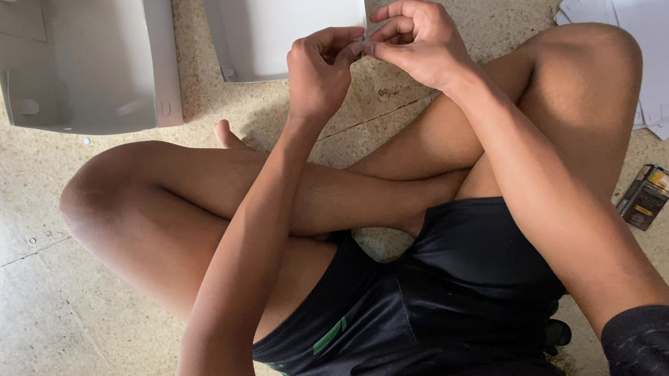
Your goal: The person assembles cardboard boxes by folding edges and interlocking flaps by hand while sitting on the floor.
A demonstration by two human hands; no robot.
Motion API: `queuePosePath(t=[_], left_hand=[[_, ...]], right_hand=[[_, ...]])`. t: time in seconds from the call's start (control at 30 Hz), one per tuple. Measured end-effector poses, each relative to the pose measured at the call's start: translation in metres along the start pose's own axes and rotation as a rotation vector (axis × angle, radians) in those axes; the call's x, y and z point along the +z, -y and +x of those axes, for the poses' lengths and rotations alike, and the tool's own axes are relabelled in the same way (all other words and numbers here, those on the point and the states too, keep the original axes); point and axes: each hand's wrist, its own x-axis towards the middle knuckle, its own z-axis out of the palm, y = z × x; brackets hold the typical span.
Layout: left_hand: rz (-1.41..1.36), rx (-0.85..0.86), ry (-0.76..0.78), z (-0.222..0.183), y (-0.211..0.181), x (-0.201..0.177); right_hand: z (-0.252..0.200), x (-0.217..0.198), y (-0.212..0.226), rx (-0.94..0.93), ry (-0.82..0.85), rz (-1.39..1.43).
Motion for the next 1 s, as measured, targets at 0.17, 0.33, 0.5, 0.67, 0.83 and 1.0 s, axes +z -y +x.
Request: queuePosePath(t=[0.17, 0.33, 0.5, 0.67, 0.83, 1.0], left_hand=[[-0.016, -0.067, -0.047, -0.001, -0.002, 0.001], [0.068, -0.040, -0.053, -0.001, 0.007, 0.003], [0.013, -0.038, -0.015, -0.001, 0.011, 0.004], [0.061, -0.064, -0.049, -0.003, 0.000, 0.005], [0.035, -0.030, -0.059, -0.005, -0.005, 0.003], [0.068, -0.092, 0.017, -0.006, -0.011, 0.004]], right_hand=[[0.000, 0.001, -0.001, -0.005, 0.000, 0.027], [0.004, 0.001, -0.014, 0.029, -0.028, 0.053], [0.002, 0.001, -0.014, -0.040, -0.064, 0.009], [0.001, 0.003, -0.004, 0.087, -0.048, 0.066], [-0.002, 0.003, 0.002, 0.112, -0.013, 0.067], [-0.005, 0.006, -0.001, -0.059, 0.031, 0.028]])
